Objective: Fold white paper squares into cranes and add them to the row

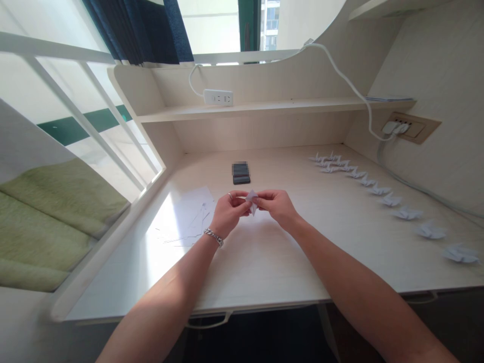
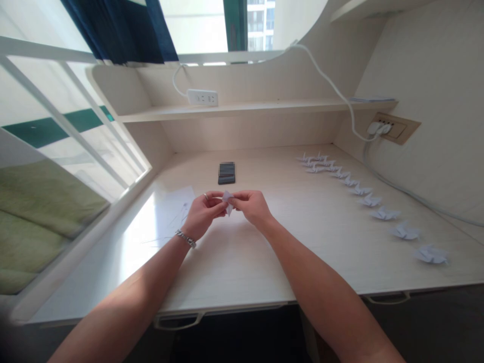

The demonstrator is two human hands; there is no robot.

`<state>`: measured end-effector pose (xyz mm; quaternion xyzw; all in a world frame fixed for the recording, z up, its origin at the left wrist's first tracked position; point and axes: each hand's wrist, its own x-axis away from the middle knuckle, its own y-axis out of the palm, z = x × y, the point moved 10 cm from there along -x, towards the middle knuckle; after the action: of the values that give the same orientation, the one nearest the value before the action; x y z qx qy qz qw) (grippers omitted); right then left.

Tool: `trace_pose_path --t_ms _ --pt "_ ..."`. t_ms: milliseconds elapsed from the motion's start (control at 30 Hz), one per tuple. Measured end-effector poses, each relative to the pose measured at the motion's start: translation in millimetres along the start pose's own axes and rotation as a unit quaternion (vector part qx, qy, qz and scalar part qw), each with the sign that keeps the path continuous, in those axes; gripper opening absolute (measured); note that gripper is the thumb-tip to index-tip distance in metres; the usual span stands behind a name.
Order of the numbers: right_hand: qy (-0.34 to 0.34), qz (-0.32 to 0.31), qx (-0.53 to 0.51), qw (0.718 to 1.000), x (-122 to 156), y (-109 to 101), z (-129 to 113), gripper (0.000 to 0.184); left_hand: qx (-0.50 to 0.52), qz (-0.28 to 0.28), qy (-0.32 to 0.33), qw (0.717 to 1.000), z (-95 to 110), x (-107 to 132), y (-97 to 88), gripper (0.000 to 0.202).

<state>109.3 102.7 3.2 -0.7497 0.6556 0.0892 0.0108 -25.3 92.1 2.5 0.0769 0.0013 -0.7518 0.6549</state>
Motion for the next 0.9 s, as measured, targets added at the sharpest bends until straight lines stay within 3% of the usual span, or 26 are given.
trace_pose_path --t_ms 467,900 --pt "-0.042 0.041 -0.037 0.998 -1.2 -3.1 0.2 0.033 -0.008 -0.008 -0.044 0.999 -4.6 4.4 8.6 0.045" --pt "-0.044 0.108 -0.055 0.992 -2.8 -21.1 -2.7 0.032 0.019 -0.113 -0.141 0.983 -22.3 16.1 31.7 0.037"
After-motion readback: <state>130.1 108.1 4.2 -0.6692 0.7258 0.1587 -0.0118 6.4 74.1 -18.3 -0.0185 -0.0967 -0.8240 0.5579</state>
